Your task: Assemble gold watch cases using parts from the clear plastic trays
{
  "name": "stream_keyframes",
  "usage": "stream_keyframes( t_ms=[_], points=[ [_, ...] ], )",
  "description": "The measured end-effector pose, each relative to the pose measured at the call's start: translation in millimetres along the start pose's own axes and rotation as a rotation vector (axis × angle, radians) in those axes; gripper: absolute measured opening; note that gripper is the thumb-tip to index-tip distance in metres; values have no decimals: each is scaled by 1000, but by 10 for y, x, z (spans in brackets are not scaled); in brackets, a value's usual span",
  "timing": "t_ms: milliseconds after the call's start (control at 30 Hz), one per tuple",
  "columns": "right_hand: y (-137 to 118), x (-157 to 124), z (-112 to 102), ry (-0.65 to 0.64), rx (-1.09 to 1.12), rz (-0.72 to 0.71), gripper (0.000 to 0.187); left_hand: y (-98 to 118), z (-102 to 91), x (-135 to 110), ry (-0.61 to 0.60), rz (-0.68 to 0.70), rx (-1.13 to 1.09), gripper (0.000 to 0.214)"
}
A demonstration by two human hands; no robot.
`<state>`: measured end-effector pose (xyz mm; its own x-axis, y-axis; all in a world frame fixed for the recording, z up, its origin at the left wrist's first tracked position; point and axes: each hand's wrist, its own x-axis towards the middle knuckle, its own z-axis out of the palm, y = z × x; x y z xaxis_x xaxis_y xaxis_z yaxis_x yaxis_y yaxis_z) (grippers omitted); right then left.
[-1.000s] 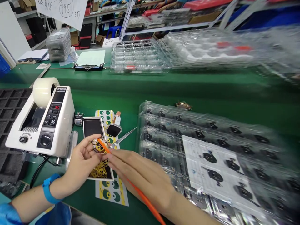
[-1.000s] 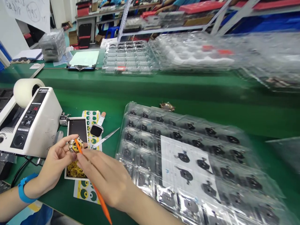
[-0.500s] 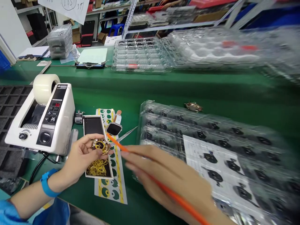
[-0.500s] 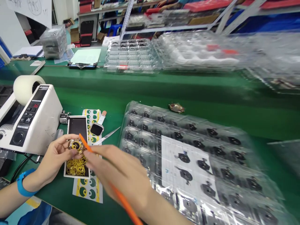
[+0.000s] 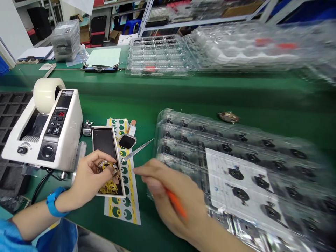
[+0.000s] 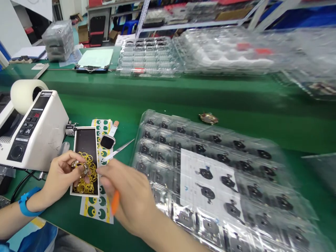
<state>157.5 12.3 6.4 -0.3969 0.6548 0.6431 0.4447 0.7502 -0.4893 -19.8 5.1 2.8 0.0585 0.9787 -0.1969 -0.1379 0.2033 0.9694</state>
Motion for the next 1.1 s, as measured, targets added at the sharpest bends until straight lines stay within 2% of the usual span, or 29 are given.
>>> stream_keyframes(
  t_ms=[133,333,433,767,867,1100],
  points=[
    [-56,-64,159,-1,-148,-81,14,1,32,-28,34,42,-8,8],
    [44,-65,254,70,-163,6,9,-68,68,-118,-6,145,88,33],
    [75,-44,257,90,-137,44,8,-110,63,-153,-45,170,159,39],
    [93,-20,248,23,38,173,16,-206,-9,-163,-159,226,340,45],
    [90,6,227,-14,173,208,15,-203,-16,-152,-129,203,337,44],
    [11,97,102,-99,482,371,17,-130,-29,-41,48,201,225,39]
  ],
)
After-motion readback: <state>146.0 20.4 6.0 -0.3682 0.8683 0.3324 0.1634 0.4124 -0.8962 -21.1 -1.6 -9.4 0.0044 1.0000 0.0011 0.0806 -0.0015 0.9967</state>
